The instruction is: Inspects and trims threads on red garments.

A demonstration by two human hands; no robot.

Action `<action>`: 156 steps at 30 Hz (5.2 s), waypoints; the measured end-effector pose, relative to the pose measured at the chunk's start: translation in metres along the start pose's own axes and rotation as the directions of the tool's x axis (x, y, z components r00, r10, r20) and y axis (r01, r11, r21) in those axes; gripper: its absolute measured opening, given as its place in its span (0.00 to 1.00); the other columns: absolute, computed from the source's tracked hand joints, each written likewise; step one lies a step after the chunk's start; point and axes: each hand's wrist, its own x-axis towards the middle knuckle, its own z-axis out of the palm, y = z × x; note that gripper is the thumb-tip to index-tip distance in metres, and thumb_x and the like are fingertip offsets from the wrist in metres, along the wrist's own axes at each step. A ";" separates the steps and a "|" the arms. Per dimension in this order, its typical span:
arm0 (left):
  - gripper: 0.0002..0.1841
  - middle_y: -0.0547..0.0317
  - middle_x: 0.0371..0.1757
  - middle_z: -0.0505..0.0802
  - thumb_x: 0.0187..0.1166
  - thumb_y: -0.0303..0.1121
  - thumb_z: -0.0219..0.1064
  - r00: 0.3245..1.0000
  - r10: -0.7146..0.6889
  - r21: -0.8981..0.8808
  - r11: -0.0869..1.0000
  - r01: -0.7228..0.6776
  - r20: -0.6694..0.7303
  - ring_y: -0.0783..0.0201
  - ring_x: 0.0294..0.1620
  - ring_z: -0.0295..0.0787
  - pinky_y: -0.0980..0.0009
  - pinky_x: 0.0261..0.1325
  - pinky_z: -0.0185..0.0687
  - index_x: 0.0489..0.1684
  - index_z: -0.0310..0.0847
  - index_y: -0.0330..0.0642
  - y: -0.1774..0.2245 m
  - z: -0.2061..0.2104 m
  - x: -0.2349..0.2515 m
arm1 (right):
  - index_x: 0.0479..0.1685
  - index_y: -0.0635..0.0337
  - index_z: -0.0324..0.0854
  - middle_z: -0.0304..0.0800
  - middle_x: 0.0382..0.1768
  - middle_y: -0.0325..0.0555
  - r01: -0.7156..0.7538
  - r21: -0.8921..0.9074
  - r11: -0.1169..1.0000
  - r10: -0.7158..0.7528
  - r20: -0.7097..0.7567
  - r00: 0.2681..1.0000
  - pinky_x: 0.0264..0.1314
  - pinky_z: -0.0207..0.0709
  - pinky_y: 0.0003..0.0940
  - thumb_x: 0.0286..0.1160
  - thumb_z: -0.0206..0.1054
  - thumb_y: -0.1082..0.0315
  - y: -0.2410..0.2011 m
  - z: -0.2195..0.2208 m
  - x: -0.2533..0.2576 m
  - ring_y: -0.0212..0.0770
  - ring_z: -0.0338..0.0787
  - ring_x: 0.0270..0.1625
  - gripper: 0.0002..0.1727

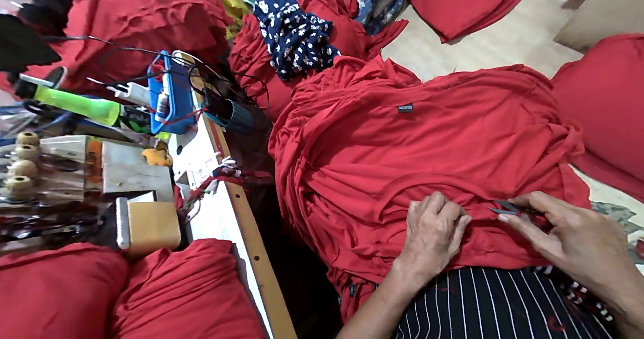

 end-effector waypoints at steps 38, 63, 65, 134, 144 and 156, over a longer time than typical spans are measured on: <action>0.10 0.47 0.35 0.89 0.79 0.30 0.67 0.881 0.115 -0.380 0.922 0.077 0.459 0.55 0.40 0.87 0.58 0.49 0.79 0.35 0.89 0.31 0.002 -0.022 -0.001 | 0.38 0.56 0.80 0.80 0.26 0.21 -0.280 0.595 0.753 0.387 -0.057 0.920 0.32 0.71 0.08 0.77 0.65 0.67 0.002 -0.002 0.009 0.10 0.77 0.28 0.03; 0.10 0.51 0.40 0.94 0.69 0.33 0.76 0.999 0.042 -0.071 0.997 -0.040 0.020 0.56 0.39 0.91 0.60 0.39 0.82 0.42 0.91 0.38 0.012 0.025 0.017 | 0.52 0.54 0.75 0.73 0.26 0.22 -0.364 0.588 0.723 0.397 0.078 0.915 0.25 0.66 0.11 0.86 0.55 0.52 0.036 -0.010 -0.001 0.13 0.70 0.22 0.15; 0.10 0.51 0.42 0.94 0.70 0.31 0.75 0.998 0.056 -0.064 0.997 -0.054 0.040 0.55 0.43 0.92 0.58 0.43 0.84 0.45 0.90 0.38 0.014 0.029 0.021 | 0.53 0.55 0.75 0.73 0.26 0.23 -0.374 0.593 0.713 0.401 0.092 0.911 0.26 0.66 0.11 0.88 0.52 0.53 0.034 -0.009 0.000 0.13 0.71 0.22 0.16; 0.08 0.64 0.27 0.83 0.76 0.15 0.63 0.816 -0.476 -0.831 0.264 0.489 0.329 0.75 0.27 0.79 0.78 0.36 0.79 0.42 0.77 0.38 0.008 0.017 0.044 | 0.54 0.58 0.79 0.86 0.36 0.26 -0.094 0.514 0.853 0.147 -0.063 0.987 0.41 0.75 0.08 0.79 0.65 0.46 0.000 0.016 0.001 0.09 0.81 0.37 0.23; 0.08 0.64 0.28 0.84 0.76 0.15 0.63 0.813 -0.470 -0.823 0.265 0.502 0.345 0.76 0.27 0.79 0.78 0.36 0.79 0.43 0.77 0.38 0.008 0.016 0.044 | 0.52 0.61 0.80 0.87 0.37 0.28 -0.035 0.510 0.860 0.100 -0.101 0.990 0.43 0.75 0.07 0.79 0.65 0.49 0.002 0.016 0.001 0.09 0.81 0.38 0.22; 0.08 0.64 0.27 0.84 0.75 0.15 0.63 0.827 -0.445 -0.833 0.261 0.488 0.345 0.76 0.26 0.78 0.79 0.35 0.78 0.42 0.77 0.38 0.006 0.018 0.042 | 0.72 0.60 0.73 0.83 0.36 0.23 -0.107 0.586 0.803 0.173 -0.056 0.983 0.36 0.74 0.08 0.64 0.75 0.46 0.000 0.013 0.002 0.11 0.79 0.33 0.38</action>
